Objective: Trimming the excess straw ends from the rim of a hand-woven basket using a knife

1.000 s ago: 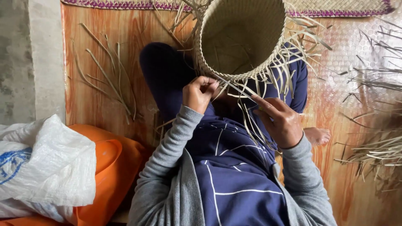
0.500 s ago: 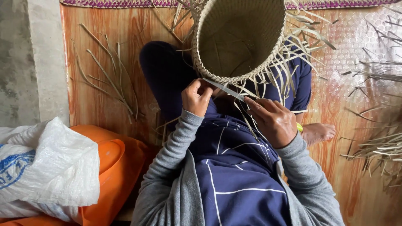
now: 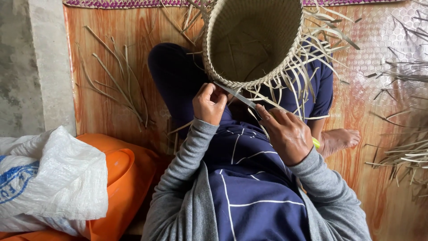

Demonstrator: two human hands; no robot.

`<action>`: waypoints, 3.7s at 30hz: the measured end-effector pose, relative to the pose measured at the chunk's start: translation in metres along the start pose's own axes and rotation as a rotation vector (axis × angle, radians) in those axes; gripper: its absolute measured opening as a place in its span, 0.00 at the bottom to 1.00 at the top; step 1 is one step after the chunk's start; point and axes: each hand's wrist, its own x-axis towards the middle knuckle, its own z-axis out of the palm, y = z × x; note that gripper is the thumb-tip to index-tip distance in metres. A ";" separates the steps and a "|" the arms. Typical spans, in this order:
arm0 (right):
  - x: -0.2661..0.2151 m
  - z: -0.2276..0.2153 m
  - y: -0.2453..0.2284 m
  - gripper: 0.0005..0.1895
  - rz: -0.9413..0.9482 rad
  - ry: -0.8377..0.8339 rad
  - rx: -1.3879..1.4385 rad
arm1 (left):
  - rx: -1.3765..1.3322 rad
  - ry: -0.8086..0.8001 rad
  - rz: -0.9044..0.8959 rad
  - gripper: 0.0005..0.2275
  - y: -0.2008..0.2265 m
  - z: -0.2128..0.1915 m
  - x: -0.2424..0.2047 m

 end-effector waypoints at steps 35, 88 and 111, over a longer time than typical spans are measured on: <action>0.039 -0.005 0.007 0.17 0.015 -0.154 0.091 | 0.043 -0.045 0.105 0.05 0.014 -0.017 0.008; -0.025 -0.014 0.026 0.06 0.801 -0.077 0.964 | 0.377 0.338 -0.051 0.09 -0.218 -0.180 -0.064; -0.049 -0.016 0.069 0.30 0.387 0.072 1.906 | 0.187 0.221 0.146 0.09 -0.054 -0.088 0.022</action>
